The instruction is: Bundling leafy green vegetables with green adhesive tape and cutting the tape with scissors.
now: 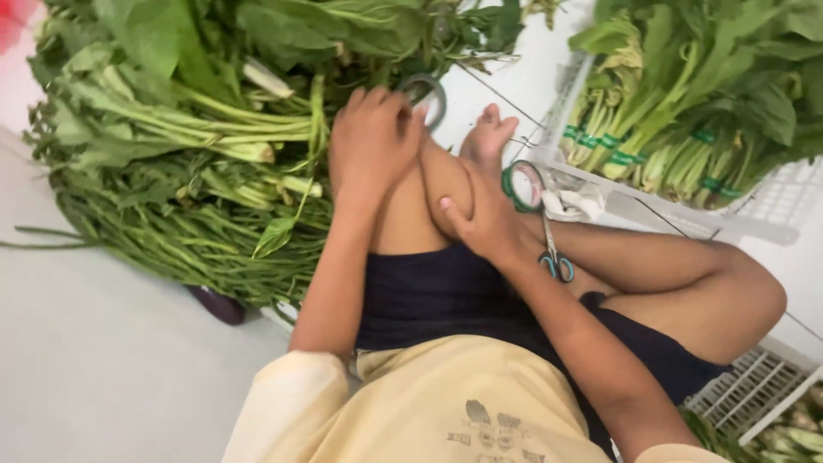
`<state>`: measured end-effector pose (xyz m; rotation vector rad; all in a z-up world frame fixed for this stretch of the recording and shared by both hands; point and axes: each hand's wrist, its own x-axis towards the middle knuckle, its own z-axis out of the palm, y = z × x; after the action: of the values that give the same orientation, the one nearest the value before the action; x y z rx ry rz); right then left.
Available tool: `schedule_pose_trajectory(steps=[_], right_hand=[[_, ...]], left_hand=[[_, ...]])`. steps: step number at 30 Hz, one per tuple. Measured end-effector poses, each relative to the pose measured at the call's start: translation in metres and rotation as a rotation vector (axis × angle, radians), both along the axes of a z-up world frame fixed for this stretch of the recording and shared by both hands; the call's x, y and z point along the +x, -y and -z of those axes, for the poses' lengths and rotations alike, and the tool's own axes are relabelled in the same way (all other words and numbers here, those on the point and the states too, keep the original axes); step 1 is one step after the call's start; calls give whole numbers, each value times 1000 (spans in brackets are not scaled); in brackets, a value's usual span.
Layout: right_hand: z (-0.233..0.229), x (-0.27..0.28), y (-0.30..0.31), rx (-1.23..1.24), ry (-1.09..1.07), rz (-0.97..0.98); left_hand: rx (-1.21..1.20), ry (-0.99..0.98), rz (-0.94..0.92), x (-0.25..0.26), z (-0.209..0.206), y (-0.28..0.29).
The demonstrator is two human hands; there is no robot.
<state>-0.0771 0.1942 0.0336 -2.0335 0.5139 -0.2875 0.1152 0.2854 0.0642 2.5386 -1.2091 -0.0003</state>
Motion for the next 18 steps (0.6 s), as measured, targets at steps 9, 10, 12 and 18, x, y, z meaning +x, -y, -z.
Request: schedule_pose_trajectory(steps=[9, 10, 12, 18], right_hand=[[57, -13, 20, 82, -213, -41], [56, -13, 21, 76, -214, -47], [53, -12, 20, 97, -260, -32], [80, -14, 24, 23, -125, -42]], left_hand=[[-326, -99, -82, 39, -15, 117], [-332, -99, -88, 37, -14, 125], [-434, -68, -97, 34, -10, 136], [-716, 152, -162, 30, 4, 79]])
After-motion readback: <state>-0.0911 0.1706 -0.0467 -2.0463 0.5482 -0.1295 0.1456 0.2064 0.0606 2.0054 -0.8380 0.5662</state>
